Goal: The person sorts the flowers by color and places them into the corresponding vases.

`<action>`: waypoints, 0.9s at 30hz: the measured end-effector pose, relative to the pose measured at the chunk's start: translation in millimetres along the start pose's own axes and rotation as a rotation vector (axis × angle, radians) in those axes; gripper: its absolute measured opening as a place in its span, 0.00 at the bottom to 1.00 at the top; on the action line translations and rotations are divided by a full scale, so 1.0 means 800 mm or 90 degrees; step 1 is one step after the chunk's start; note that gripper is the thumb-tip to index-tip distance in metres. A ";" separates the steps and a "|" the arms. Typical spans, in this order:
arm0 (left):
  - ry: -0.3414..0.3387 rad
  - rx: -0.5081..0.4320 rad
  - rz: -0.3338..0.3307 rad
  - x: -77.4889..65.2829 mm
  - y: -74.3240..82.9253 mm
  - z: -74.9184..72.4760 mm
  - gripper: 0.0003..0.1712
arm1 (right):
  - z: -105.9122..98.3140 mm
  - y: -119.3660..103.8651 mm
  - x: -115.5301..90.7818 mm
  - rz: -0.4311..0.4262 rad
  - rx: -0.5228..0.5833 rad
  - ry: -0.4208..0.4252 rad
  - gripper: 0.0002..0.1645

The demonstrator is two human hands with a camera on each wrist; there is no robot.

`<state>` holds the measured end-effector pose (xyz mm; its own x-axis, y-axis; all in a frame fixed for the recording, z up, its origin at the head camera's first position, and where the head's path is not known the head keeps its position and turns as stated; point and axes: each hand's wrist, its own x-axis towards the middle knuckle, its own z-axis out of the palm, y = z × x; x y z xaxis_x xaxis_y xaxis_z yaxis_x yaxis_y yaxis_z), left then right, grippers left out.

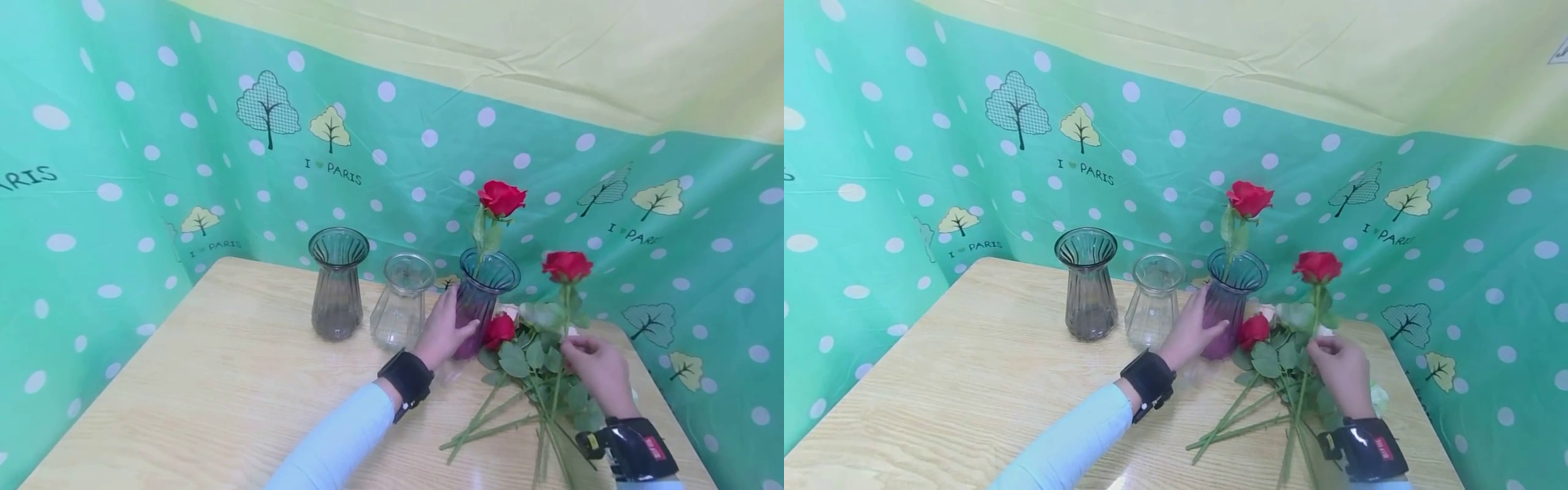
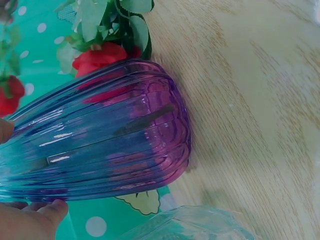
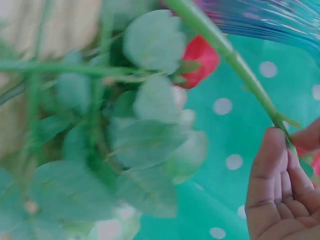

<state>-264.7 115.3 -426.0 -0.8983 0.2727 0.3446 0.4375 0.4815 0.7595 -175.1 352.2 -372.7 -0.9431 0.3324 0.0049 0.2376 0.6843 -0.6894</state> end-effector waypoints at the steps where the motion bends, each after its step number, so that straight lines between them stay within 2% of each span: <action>1: -0.001 0.001 -0.002 0.000 0.000 0.000 0.44 | -0.001 -0.003 0.002 -0.015 0.030 0.017 0.29; 6: 0.000 0.006 -0.002 0.000 -0.001 0.001 0.44 | -0.011 -0.023 0.006 -0.052 0.181 0.064 0.24; 9: 0.004 0.010 0.003 0.000 -0.001 0.001 0.44 | -0.018 -0.037 0.007 -0.021 0.286 0.057 0.23; 15: 0.005 0.009 0.004 0.001 -0.002 0.001 0.45 | -0.025 -0.056 0.012 -0.033 0.530 0.067 0.06; 17: 0.005 0.008 0.006 0.001 -0.001 0.000 0.45 | -0.028 -0.062 0.014 -0.043 0.624 0.082 0.04; 22: 0.006 0.003 0.009 0.001 -0.001 0.000 0.45 | -0.038 -0.073 0.019 -0.056 0.821 0.124 0.05; 27: 0.007 0.008 0.009 0.001 -0.002 0.002 0.45 | -0.048 -0.079 0.025 -0.019 0.934 0.196 0.09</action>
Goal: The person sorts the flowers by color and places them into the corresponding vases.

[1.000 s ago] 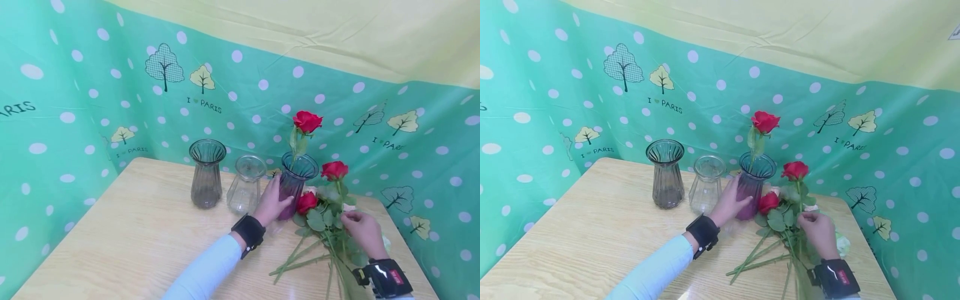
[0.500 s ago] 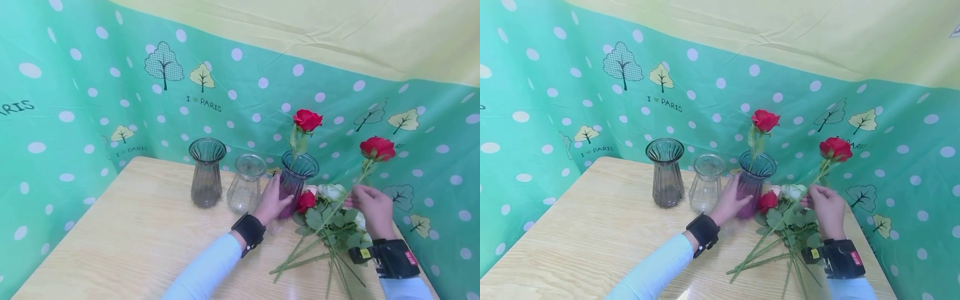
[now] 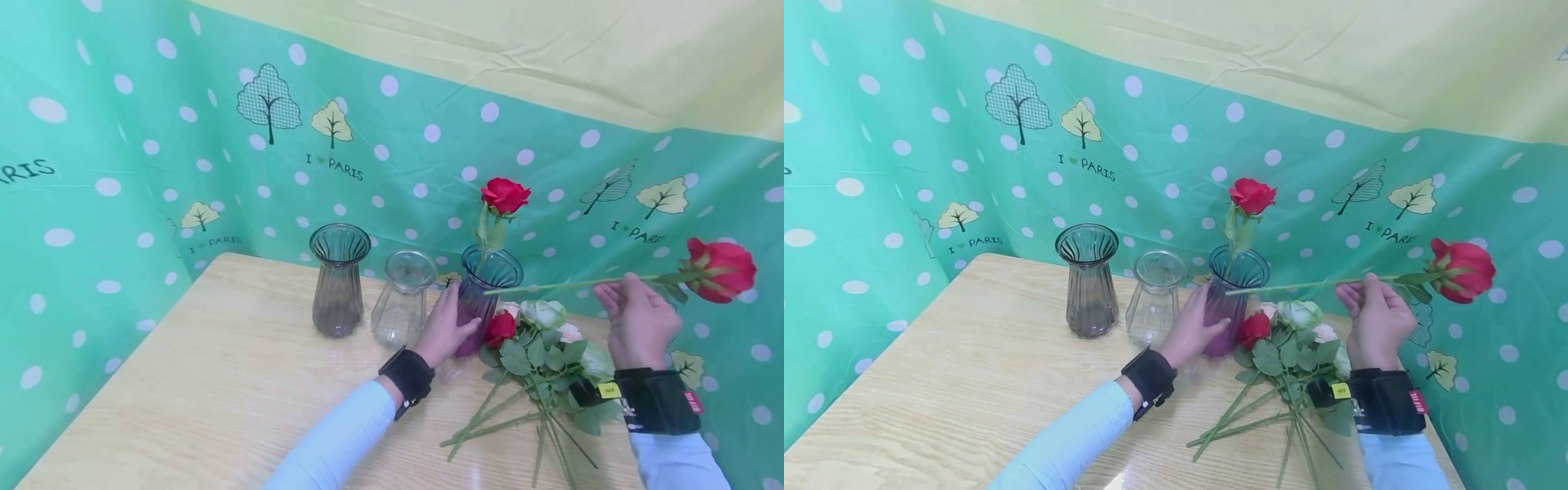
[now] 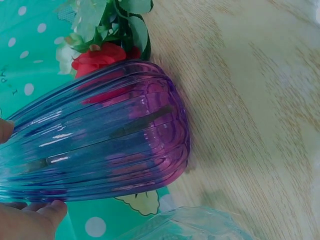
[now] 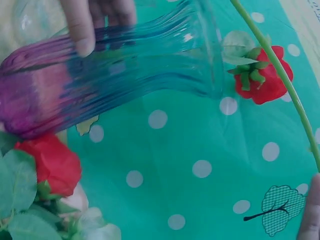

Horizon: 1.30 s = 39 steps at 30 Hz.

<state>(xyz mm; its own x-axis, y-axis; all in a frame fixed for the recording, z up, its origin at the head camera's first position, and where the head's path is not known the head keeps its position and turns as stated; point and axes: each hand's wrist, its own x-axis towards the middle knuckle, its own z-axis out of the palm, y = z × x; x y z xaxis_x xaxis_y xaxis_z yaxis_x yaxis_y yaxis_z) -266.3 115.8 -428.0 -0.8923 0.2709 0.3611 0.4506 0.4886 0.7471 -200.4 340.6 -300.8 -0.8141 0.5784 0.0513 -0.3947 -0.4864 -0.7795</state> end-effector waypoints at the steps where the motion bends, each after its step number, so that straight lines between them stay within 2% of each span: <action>1: -0.001 0.001 0.000 0.000 0.000 0.000 0.45 | 0.001 -0.002 0.001 -0.003 0.012 0.020 0.10; 5: -0.002 -0.002 0.002 0.000 -0.001 0.000 0.44 | 0.006 -0.006 0.006 -0.028 0.035 0.091 0.13; 9: 0.000 -0.003 0.005 0.000 -0.002 0.000 0.44 | 0.010 -0.002 0.006 -0.074 0.013 0.115 0.14; 14: 0.001 0.004 -0.001 0.000 -0.003 0.001 0.44 | 0.014 0.007 0.004 -0.121 -0.043 0.101 0.14; 19: 0.003 0.006 0.003 0.001 -0.003 0.003 0.44 | 0.023 0.014 0.003 -0.124 -0.076 0.087 0.14; 29: 0.002 0.006 -0.001 0.002 -0.003 0.003 0.44 | 0.036 0.027 -0.003 -0.175 -0.061 0.019 0.19; 34: 0.008 0.008 0.001 0.002 -0.003 0.002 0.45 | 0.042 0.030 -0.002 -0.188 -0.059 -0.006 0.17; 39: 0.003 0.002 -0.003 0.002 -0.003 0.003 0.45 | 0.049 0.040 -0.003 -0.198 -0.087 -0.033 0.17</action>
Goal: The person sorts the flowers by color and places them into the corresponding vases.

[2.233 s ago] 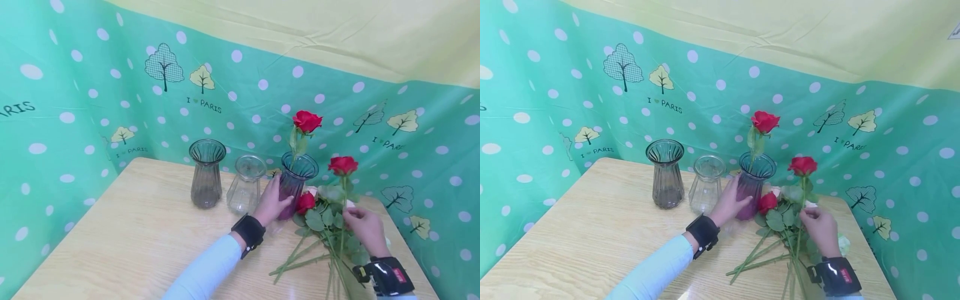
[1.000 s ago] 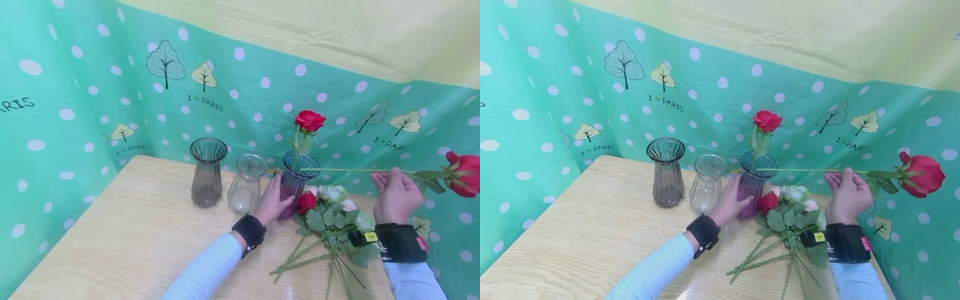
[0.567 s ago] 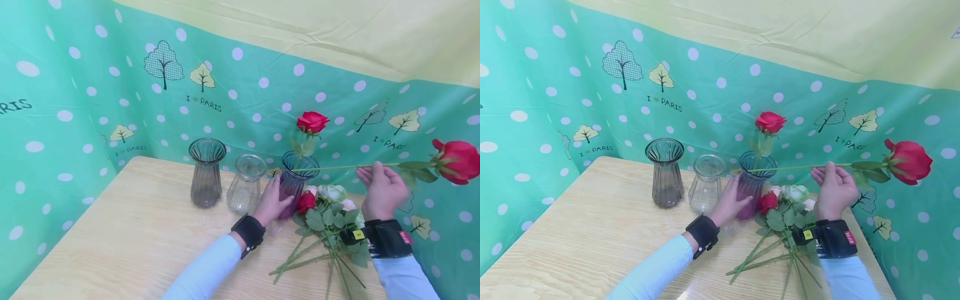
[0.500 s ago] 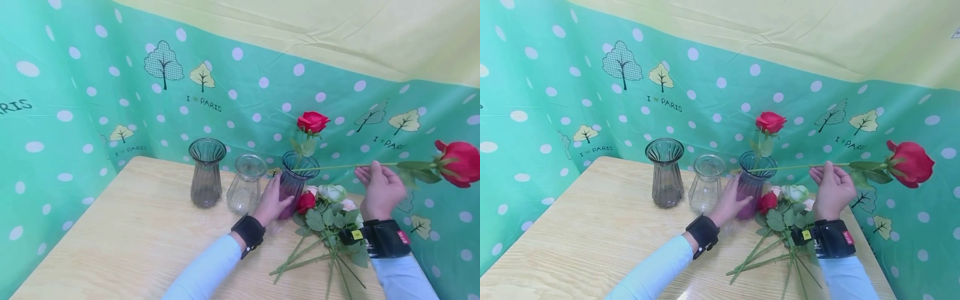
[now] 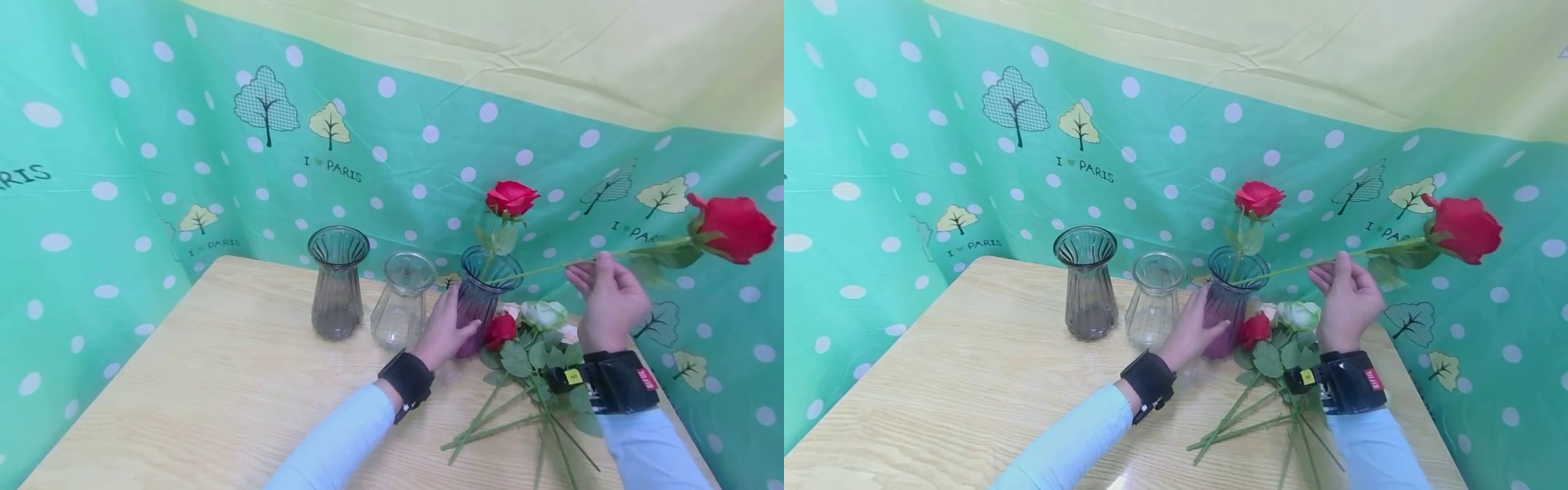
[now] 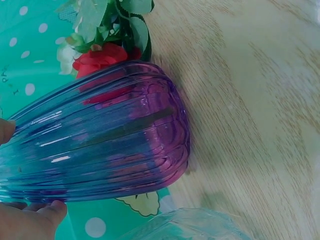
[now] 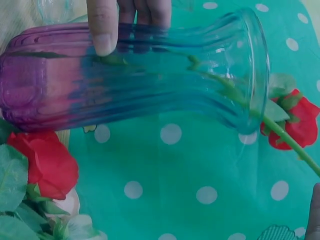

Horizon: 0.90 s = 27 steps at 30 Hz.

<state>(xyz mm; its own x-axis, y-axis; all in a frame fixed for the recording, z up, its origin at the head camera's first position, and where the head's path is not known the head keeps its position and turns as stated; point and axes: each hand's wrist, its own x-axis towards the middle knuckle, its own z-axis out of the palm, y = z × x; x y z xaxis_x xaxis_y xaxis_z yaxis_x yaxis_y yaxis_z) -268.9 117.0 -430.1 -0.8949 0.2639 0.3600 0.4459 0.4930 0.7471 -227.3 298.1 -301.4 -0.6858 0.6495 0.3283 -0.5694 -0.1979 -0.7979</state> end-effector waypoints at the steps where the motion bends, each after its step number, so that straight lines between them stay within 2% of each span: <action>1: -0.001 -0.001 -0.001 0.000 0.000 0.000 0.45 | 0.002 0.002 -0.001 -0.002 -0.016 -0.009 0.17; 7: 0.000 0.002 0.001 0.000 0.001 0.000 0.45 | 0.013 0.013 -0.012 -0.017 -0.125 -0.043 0.17; 9: -0.001 0.001 0.001 0.000 0.001 0.000 0.45 | 0.016 0.016 -0.015 -0.018 -0.139 -0.045 0.17; 19: -0.006 -0.003 -0.008 -0.001 0.000 -0.001 0.45 | 0.023 0.028 -0.017 -0.041 -0.122 -0.018 0.16; 27: -0.012 -0.010 -0.015 -0.002 0.003 -0.002 0.46 | 0.027 0.024 -0.016 -0.031 -0.096 0.000 0.18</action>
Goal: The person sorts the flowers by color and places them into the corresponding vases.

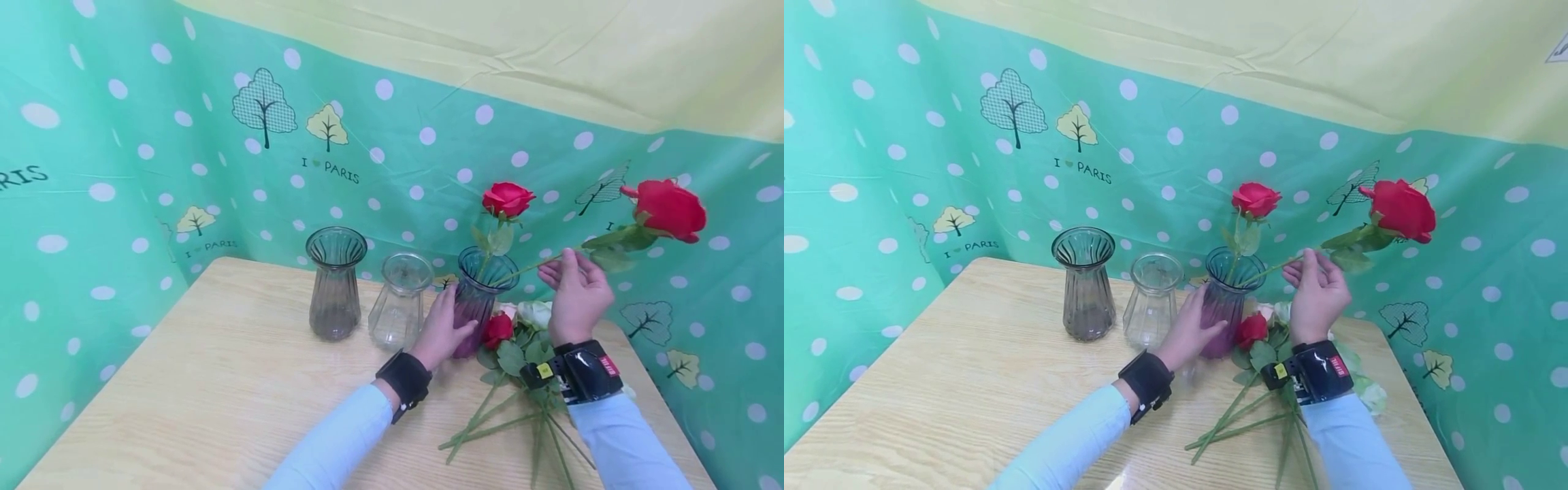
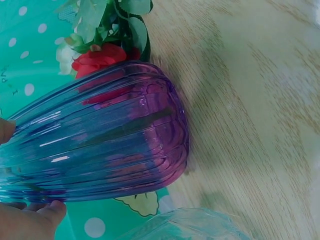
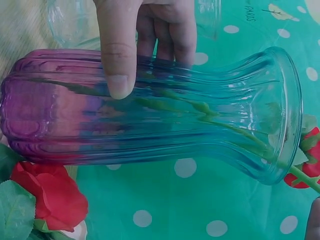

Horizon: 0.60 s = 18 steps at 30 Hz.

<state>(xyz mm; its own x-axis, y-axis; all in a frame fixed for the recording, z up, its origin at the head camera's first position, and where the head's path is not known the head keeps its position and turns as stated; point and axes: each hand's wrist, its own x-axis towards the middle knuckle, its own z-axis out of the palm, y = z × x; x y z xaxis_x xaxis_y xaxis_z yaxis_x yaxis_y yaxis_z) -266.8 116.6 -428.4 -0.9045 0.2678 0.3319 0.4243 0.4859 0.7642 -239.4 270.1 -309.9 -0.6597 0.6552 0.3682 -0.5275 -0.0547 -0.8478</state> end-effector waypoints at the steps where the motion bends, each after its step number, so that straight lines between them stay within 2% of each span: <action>1: 0.000 0.001 0.000 0.000 0.000 0.000 0.45 | 0.001 0.000 0.000 0.002 0.006 0.000 0.19; 8: 0.005 -0.001 0.001 0.001 -0.001 0.001 0.45 | 0.004 0.000 -0.001 0.010 -0.015 -0.023 0.20; 14: 0.001 0.000 0.000 0.000 0.000 0.000 0.46 | 0.006 0.001 -0.003 0.034 -0.052 -0.039 0.16; 18: 0.001 -0.002 0.003 -0.001 0.001 0.000 0.46 | 0.007 0.003 -0.004 0.062 -0.083 -0.052 0.20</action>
<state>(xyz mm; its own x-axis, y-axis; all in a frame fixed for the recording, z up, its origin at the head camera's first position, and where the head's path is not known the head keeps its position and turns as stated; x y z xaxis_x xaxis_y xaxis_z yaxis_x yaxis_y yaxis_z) -265.6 116.6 -428.4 -0.9028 0.2684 0.3359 0.4278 0.4823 0.7645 -241.6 263.9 -311.4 -0.7477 0.5884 0.3077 -0.3893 -0.0131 -0.9210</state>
